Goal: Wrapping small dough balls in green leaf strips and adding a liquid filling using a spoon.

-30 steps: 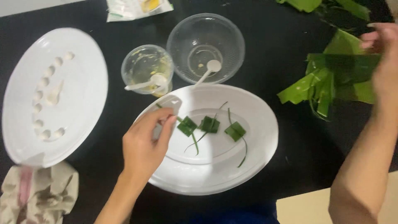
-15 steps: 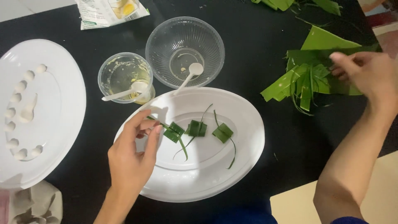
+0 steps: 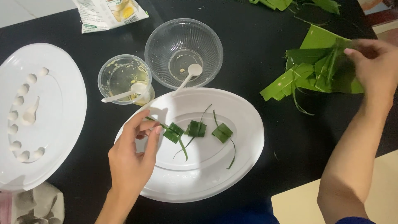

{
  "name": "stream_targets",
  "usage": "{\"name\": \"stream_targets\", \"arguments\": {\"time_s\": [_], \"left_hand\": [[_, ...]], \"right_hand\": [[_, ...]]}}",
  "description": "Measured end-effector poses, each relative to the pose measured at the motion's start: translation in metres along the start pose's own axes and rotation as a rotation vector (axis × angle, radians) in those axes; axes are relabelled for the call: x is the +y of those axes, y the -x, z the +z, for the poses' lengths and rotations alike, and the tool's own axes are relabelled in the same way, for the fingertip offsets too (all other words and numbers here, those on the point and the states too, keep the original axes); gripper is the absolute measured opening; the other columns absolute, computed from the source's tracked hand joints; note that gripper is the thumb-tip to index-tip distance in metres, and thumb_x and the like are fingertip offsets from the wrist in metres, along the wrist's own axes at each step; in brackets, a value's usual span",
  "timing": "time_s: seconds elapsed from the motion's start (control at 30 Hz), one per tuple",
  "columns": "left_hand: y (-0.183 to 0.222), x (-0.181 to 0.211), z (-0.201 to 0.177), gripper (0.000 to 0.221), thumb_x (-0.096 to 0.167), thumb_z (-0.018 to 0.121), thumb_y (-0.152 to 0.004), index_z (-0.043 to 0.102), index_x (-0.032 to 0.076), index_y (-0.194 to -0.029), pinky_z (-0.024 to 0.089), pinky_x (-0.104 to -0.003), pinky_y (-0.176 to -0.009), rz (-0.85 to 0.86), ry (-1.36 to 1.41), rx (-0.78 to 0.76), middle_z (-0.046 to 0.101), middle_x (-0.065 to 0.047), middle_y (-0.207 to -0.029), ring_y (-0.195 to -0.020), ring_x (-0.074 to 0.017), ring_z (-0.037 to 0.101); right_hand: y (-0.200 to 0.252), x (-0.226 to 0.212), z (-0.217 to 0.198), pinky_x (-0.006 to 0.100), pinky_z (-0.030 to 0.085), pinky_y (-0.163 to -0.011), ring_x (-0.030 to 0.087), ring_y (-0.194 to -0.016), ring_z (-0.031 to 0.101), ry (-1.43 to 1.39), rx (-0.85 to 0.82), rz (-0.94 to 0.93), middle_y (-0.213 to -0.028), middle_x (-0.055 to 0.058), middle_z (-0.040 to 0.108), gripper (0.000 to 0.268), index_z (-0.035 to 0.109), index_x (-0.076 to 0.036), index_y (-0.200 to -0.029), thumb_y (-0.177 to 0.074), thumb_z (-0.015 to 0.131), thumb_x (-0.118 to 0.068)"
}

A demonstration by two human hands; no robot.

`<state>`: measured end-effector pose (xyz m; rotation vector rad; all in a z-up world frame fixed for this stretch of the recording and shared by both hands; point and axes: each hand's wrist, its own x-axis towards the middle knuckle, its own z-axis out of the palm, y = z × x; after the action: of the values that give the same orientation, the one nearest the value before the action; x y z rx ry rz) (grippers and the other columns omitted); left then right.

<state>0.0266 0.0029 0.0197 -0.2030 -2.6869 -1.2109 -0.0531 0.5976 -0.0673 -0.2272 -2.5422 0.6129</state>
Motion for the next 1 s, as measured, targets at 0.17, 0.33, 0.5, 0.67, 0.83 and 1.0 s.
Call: {"name": "stream_targets", "arguments": {"time_s": [0.17,0.33,0.5,0.67,0.83,1.0], "left_hand": [[-0.001,-0.001,0.001,0.036,0.021,0.063,-0.096,0.058,0.008,-0.129,0.057,-0.024,-0.059,0.035,0.005,0.014,0.075,0.0,-0.103,-0.094,-0.0135,0.07],[0.001,-0.004,0.005,0.035,0.022,0.061,-0.097,0.057,0.011,-0.13,0.055,-0.025,-0.057,0.037,-0.016,-0.003,0.075,0.003,-0.102,-0.092,-0.0124,0.069],[0.001,-0.003,0.004,0.036,0.021,0.062,-0.097,0.056,0.01,-0.131,0.057,-0.024,-0.058,0.032,-0.008,-0.004,0.075,0.001,-0.104,-0.093,-0.0132,0.07],[0.001,-0.002,0.004,0.037,0.023,0.062,-0.096,0.057,0.011,-0.13,0.057,-0.025,-0.056,0.026,-0.025,-0.014,0.075,0.002,-0.103,-0.094,-0.0129,0.07],[0.001,-0.003,0.005,0.036,0.027,0.061,-0.096,0.057,0.015,-0.13,0.055,-0.024,-0.05,-0.026,-0.038,-0.01,0.074,0.006,-0.102,-0.087,-0.0113,0.066],[0.001,-0.005,0.005,0.036,0.022,0.062,-0.096,0.057,0.01,-0.13,0.061,-0.027,-0.065,0.078,-0.019,0.001,0.076,-0.001,-0.104,-0.097,-0.0154,0.072]], "right_hand": [[0.006,-0.107,-0.029,0.045,0.049,-0.092,0.032,-0.108,0.064,0.15,-0.054,-0.199,-0.121,0.019,0.069,0.02,0.075,0.003,-0.127,-0.109,0.084,0.0],[0.002,-0.173,-0.025,0.042,0.045,-0.075,0.021,-0.092,0.064,0.23,-0.53,0.163,-0.105,0.002,0.073,0.032,0.077,-0.012,-0.109,-0.082,0.087,-0.026],[0.001,-0.161,-0.025,0.056,0.045,-0.103,0.039,-0.117,0.06,0.174,-0.495,0.122,-0.129,0.021,0.065,0.048,0.066,-0.001,-0.133,-0.086,0.076,-0.001],[0.0,-0.169,-0.029,0.055,0.046,-0.097,0.036,-0.121,0.058,0.197,-0.535,0.134,-0.133,0.015,0.064,0.041,0.067,-0.007,-0.132,-0.092,0.072,-0.013],[0.0,-0.17,-0.017,0.04,0.047,-0.092,0.024,-0.108,0.064,0.07,-0.573,0.156,-0.116,0.008,0.07,0.047,0.071,-0.006,-0.123,-0.08,0.085,-0.019],[-0.001,-0.162,-0.011,0.043,0.044,-0.075,0.022,-0.09,0.057,0.002,-0.586,0.266,-0.102,0.007,0.061,0.043,0.067,-0.005,-0.121,-0.082,0.085,-0.012]]}}
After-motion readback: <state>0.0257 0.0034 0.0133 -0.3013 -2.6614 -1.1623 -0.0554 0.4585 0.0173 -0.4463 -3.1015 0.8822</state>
